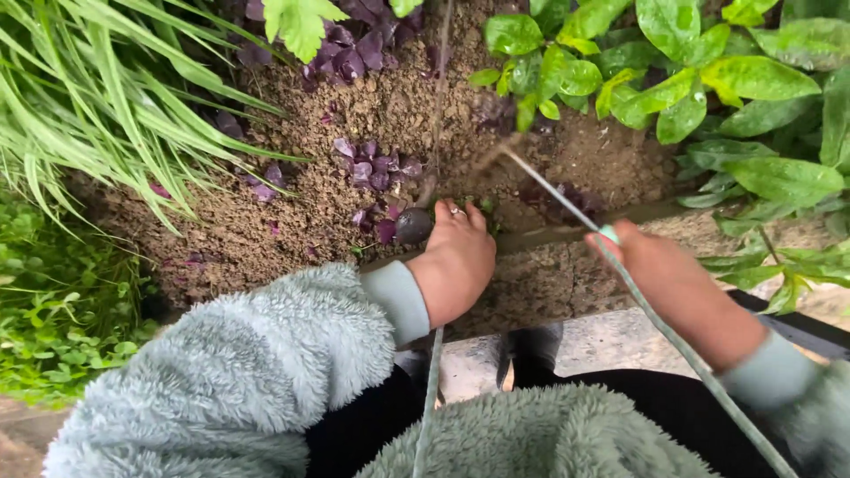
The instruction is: The person uses a small hand hoe to loosen soil and remove weeds from a raised garden bed. They work methodically along the edge of the bed, clearing small green weeds and purple-leafed plants from around the base of larger green plants.
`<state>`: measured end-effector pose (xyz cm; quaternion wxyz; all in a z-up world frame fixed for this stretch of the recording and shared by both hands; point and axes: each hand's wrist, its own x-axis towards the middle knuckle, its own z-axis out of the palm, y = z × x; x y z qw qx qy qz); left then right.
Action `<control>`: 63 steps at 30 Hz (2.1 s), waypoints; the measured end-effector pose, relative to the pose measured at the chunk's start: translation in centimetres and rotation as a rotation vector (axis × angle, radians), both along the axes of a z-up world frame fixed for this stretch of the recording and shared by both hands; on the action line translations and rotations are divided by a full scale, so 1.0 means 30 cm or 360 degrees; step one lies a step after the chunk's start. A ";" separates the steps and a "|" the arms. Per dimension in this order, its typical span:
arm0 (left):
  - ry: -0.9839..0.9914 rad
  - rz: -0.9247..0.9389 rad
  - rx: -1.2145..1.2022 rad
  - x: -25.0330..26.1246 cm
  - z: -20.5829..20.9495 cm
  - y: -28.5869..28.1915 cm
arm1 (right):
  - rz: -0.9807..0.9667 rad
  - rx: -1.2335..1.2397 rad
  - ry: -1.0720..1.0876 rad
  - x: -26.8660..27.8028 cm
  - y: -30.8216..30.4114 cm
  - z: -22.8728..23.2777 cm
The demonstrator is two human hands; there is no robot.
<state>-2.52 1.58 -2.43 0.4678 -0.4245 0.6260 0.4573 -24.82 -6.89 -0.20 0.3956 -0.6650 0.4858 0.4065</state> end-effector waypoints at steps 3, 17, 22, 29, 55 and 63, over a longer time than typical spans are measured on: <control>0.0031 0.0044 -0.0025 0.004 -0.007 -0.003 | 0.0013 0.0047 0.0172 0.015 -0.006 0.096; 0.0109 0.0085 -0.0073 -0.004 -0.019 -0.034 | 0.0058 -0.0386 -0.0149 0.026 0.117 -0.009; 0.0065 -0.0061 -0.0074 0.002 0.011 -0.048 | 0.0272 -0.0181 -0.0110 0.069 0.062 -0.009; 0.0072 0.0011 -0.0286 0.013 -0.002 -0.028 | -0.0130 -0.0206 0.0076 -0.131 0.052 0.059; 0.0383 0.1266 -0.0960 0.054 0.268 0.040 | -0.1115 -0.0122 -0.0006 0.166 0.275 -0.130; 0.0521 0.2206 -0.0755 -0.011 0.447 0.086 | -0.0888 -0.0466 -0.0190 0.050 0.158 0.117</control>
